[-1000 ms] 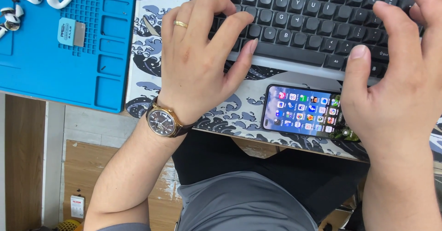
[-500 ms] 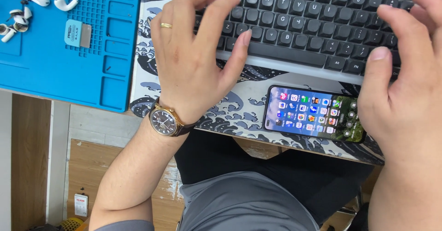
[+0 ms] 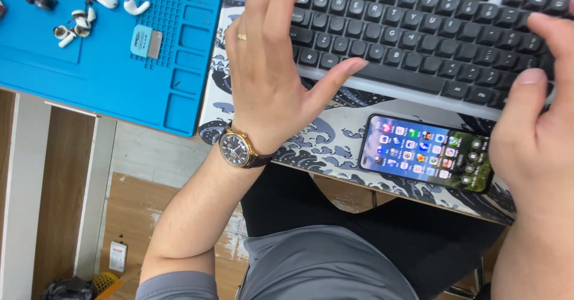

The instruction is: The person is typing on a keyboard, using a mouse, and inspecting a small electronic component at a repair bench.

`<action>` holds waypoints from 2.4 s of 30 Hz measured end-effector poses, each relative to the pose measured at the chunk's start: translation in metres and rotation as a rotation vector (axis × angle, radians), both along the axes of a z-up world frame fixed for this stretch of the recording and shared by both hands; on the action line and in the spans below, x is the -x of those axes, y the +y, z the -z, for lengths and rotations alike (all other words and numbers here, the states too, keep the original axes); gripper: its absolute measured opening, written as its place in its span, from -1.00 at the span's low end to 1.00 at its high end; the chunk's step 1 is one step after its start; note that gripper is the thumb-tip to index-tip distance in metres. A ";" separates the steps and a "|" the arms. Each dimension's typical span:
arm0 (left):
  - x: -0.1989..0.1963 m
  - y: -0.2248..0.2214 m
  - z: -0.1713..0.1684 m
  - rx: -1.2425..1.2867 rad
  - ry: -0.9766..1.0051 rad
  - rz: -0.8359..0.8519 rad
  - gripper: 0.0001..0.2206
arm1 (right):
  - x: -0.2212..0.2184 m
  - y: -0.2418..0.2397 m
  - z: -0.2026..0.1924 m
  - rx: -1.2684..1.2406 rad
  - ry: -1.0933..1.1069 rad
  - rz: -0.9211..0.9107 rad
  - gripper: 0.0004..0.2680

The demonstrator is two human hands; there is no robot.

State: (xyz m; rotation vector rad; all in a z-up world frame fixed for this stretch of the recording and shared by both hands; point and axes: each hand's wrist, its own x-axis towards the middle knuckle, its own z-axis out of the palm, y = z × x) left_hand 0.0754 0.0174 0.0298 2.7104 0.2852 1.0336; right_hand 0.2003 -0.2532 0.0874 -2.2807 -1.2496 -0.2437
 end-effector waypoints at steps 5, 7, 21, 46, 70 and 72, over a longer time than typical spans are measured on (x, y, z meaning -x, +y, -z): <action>-0.003 -0.004 -0.015 -0.010 0.103 0.019 -0.30 | -0.004 0.002 -0.004 -0.037 -0.004 -0.013 -0.70; -0.006 -0.007 -0.023 -0.029 0.107 0.020 -0.41 | -0.005 0.001 -0.003 -0.045 -0.024 -0.012 -0.69; -0.012 -0.010 -0.034 -0.091 0.074 0.216 -0.79 | 0.002 0.015 0.004 0.117 -0.347 0.050 -0.79; -0.011 -0.011 -0.034 -0.086 0.084 0.205 -0.77 | 0.009 0.026 0.003 0.137 -0.438 0.114 -0.74; -0.011 -0.011 -0.035 -0.094 0.098 0.202 -0.71 | 0.015 0.021 -0.005 0.006 -0.140 -0.163 -0.85; -0.012 -0.011 -0.035 -0.101 0.084 0.193 -0.69 | 0.014 0.021 -0.006 0.064 -0.196 -0.076 -0.82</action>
